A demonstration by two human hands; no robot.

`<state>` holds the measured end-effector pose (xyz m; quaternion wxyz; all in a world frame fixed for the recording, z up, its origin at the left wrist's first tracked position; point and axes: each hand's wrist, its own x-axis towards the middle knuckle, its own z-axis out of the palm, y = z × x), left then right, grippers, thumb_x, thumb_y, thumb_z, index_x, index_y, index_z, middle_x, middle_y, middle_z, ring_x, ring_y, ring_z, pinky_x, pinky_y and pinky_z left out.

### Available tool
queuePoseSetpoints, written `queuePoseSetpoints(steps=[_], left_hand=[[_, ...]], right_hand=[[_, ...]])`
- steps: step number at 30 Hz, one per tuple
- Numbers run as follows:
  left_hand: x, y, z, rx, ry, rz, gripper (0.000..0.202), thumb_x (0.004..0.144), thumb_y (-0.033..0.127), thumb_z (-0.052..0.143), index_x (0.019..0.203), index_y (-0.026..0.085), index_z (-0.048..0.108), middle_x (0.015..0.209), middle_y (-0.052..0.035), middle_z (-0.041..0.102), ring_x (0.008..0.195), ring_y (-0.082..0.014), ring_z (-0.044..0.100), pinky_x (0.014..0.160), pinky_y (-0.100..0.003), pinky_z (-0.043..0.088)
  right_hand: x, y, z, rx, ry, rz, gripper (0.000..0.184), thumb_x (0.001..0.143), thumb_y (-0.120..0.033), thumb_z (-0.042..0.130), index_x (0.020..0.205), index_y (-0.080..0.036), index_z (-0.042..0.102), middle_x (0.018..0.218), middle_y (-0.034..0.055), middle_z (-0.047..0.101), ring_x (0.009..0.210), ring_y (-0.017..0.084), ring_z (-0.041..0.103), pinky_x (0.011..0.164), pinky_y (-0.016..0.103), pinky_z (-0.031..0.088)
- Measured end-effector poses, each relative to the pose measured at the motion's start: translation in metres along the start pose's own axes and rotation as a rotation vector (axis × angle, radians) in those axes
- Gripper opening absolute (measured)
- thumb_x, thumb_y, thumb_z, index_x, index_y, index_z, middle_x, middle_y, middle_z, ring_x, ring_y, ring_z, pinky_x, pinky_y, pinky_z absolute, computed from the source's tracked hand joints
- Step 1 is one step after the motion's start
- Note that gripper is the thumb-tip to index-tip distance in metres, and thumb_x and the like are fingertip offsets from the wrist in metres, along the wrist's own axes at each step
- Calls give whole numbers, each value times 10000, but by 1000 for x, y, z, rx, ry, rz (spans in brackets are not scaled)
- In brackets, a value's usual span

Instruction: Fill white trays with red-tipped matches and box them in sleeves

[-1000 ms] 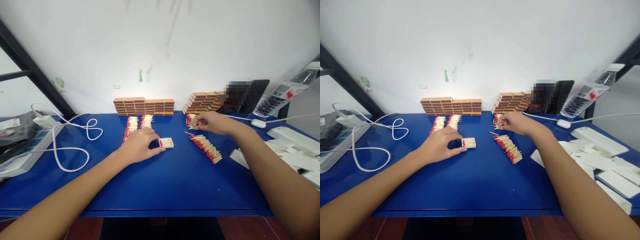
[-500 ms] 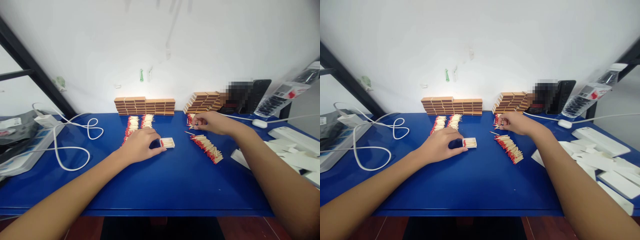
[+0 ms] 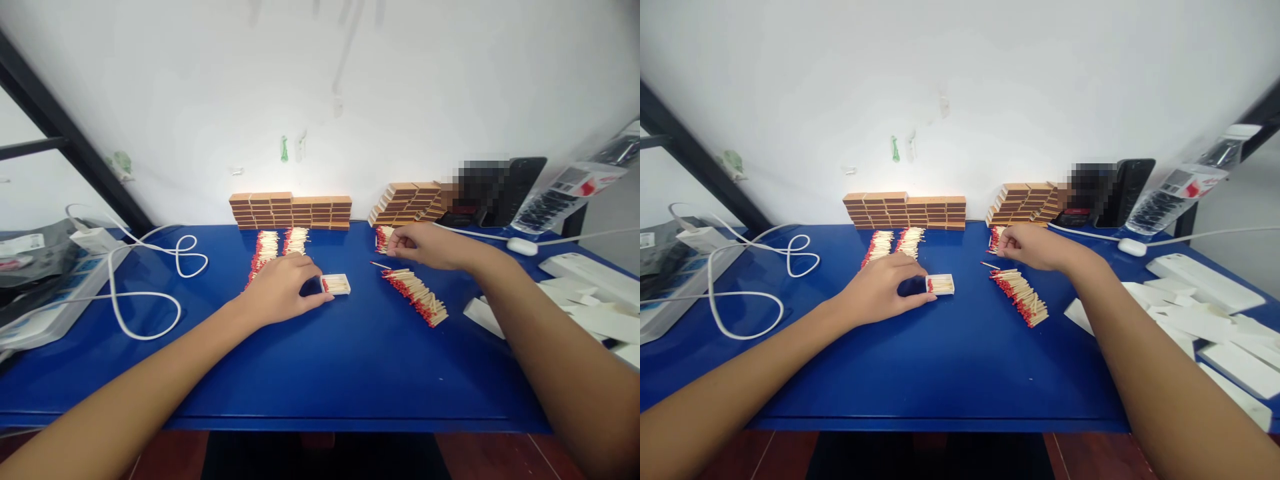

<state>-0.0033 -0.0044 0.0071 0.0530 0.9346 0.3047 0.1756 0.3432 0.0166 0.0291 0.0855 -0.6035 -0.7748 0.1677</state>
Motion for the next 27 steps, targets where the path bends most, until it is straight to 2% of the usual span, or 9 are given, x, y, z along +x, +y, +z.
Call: queuePoseSetpoints(steps=[7,11,15,18,21,25,27], left_hand=[[1,0,2,-1,2,-13,335,994,502,755,1088,183,794,1080,-90,788,1047,-282,745,942,-424,603],[0,1,2,-4,17,-12,325,983,490,770,1099,187,791,1074,-80,792,1036,-278,743,918,-413,601],[1,1,3,4,17,-21,328,973,492,781,1084,183,784,1073,-81,793,1043,-284,742,919,-426,600],[1,0,3,3,10,-21,319,969,489,787,1067,186,781,1075,-80,794,1049,-286,741,924,-430,600],[0,0,3,-8,13,-14,317,977,487,779,1081,187,783,1076,-79,794,1045,-282,743,933,-427,602],[0,-1,4,-15,31,1,323,990,496,762,1073,184,782,1082,-83,794,1043,-278,747,945,-432,607],[-1,-2,3,-9,27,9,327,993,505,756,1072,189,782,1072,-84,796,1046,-282,746,934,-433,609]], right_hand=[[-13,-60,14,184,9,-194,372,943,-583,630,938,-222,721,824,54,716,718,193,593,656,327,441],[-16,-82,31,264,-16,-252,308,958,-518,632,945,-224,723,818,37,685,702,182,563,631,315,420],[-15,-88,46,265,-6,-273,215,965,-418,636,934,-220,714,816,30,675,695,172,558,642,308,425],[-14,-89,49,252,-19,-281,194,948,-395,652,919,-216,722,812,30,676,690,169,558,638,307,425],[-13,-83,38,271,-23,-271,240,939,-452,674,945,-222,744,813,32,691,698,176,579,637,312,437],[-10,-47,9,191,181,-178,288,948,-511,669,927,-235,749,795,49,719,713,197,612,677,345,457],[-6,-20,-3,93,224,-107,269,926,-485,685,887,-230,762,796,69,737,721,213,625,689,368,465]])
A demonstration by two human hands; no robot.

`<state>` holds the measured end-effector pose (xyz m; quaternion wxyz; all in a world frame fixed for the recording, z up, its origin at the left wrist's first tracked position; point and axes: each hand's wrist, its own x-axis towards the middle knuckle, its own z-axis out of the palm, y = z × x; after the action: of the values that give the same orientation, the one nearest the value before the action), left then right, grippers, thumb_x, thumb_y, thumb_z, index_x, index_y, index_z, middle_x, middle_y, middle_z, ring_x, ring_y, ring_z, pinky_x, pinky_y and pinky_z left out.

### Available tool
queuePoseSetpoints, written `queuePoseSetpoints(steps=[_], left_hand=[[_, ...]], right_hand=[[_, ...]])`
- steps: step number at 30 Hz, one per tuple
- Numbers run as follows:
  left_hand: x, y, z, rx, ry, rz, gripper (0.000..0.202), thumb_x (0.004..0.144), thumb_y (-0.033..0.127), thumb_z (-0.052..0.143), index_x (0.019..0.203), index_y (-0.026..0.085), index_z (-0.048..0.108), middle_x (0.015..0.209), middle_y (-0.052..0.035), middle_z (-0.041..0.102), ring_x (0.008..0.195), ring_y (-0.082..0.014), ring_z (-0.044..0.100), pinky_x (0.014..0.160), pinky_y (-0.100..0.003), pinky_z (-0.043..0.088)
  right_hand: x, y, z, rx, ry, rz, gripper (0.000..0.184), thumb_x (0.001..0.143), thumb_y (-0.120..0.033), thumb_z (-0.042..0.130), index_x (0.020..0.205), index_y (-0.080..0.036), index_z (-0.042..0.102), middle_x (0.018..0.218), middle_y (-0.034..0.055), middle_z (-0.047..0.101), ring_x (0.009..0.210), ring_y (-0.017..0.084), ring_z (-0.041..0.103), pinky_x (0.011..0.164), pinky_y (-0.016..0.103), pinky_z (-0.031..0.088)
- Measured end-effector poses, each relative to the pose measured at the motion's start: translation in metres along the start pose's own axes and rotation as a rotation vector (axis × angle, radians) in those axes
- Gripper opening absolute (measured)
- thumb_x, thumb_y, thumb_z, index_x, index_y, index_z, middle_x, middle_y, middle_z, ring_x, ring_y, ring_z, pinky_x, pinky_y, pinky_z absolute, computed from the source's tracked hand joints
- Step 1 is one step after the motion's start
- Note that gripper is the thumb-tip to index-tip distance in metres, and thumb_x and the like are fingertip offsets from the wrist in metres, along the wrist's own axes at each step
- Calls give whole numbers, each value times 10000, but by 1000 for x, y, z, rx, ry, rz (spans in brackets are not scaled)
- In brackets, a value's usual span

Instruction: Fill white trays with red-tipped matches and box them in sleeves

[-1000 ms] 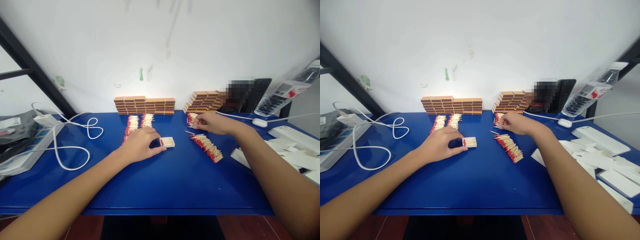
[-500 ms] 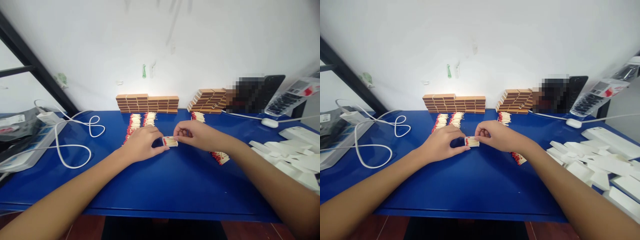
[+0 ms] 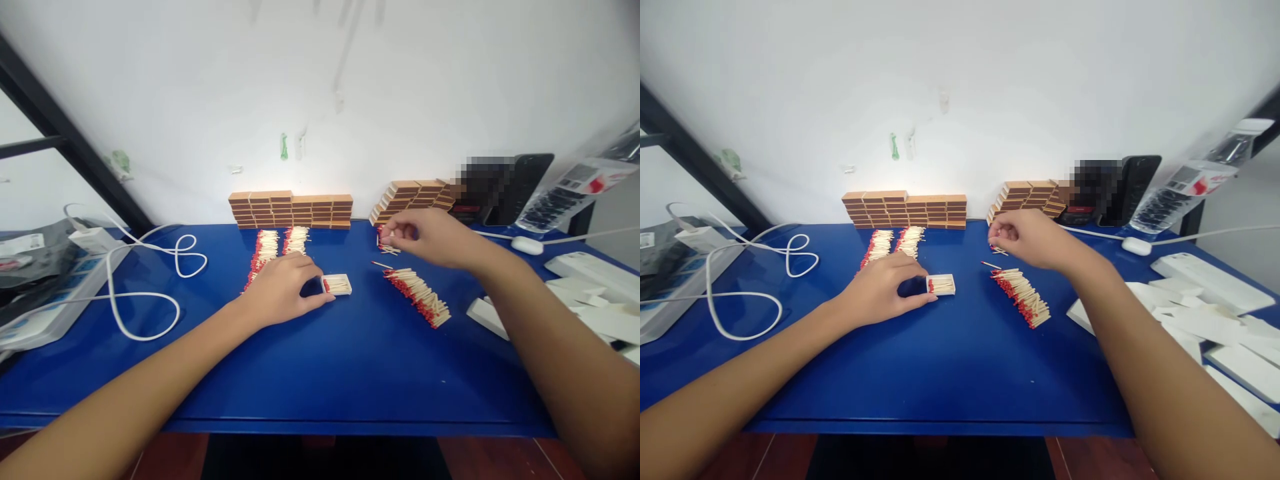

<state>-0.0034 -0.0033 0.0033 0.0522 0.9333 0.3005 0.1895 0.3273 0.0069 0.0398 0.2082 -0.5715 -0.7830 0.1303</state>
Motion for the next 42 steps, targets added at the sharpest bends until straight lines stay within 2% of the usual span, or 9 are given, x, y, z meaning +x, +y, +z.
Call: queuePoseSetpoints(steps=[3,5,14,18,22,25,32,38,42], left_hand=[[0,0,0,7,-7,-2,325,993,507,753,1072,193,784,1072,-84,799,1050,-287,748,924,-433,609],[1,0,-1,6,-4,-7,322,993,502,755,1074,192,785,1084,-85,800,1048,-285,749,930,-434,609],[0,1,-3,-5,-7,-13,321,997,498,751,1087,192,782,1084,-81,798,1042,-279,741,936,-433,605],[0,0,-2,6,-17,-12,325,999,503,747,1084,191,780,1077,-85,798,1048,-283,740,932,-431,602],[1,-1,-2,-1,-10,-6,323,997,503,749,1082,192,778,1077,-86,796,1049,-281,742,941,-429,599],[0,-2,-1,-10,-4,3,324,997,502,749,1076,190,780,1065,-87,794,1033,-278,741,944,-432,598],[0,-1,0,7,-12,-6,331,997,516,743,1089,201,784,1057,-89,784,1033,-280,740,920,-417,594],[1,1,0,-31,-24,6,302,984,487,766,1086,203,782,1068,-87,781,1037,-270,730,935,-406,594],[1,1,0,-35,-28,19,312,991,487,761,1100,195,780,1075,-87,783,1037,-272,730,936,-413,594]], right_hand=[[4,32,-8,-62,-75,86,255,866,-474,751,901,-226,801,816,86,772,728,231,652,687,383,477],[5,43,-7,-75,-133,123,263,838,-482,778,901,-230,820,825,85,790,738,232,671,682,375,481],[9,38,7,-136,-251,205,160,852,-349,705,876,-217,792,884,84,811,805,237,708,722,359,506],[7,40,11,-156,-284,180,234,879,-439,704,800,-221,733,808,71,760,764,229,659,683,348,464],[2,22,8,-85,-274,98,413,908,-621,677,776,-230,694,743,48,689,705,203,585,641,340,407],[-4,-5,6,24,-322,61,438,932,-656,635,820,-236,692,750,39,670,678,193,557,626,338,399],[-15,-52,26,108,-348,-55,326,984,-554,609,941,-240,681,814,32,674,659,178,520,596,324,372],[-18,-63,48,43,-290,-195,252,1031,-432,540,920,-237,653,871,42,671,742,193,551,661,332,383],[-16,-66,41,45,-281,-179,255,1018,-435,558,932,-236,694,824,40,675,714,192,563,650,333,383]])
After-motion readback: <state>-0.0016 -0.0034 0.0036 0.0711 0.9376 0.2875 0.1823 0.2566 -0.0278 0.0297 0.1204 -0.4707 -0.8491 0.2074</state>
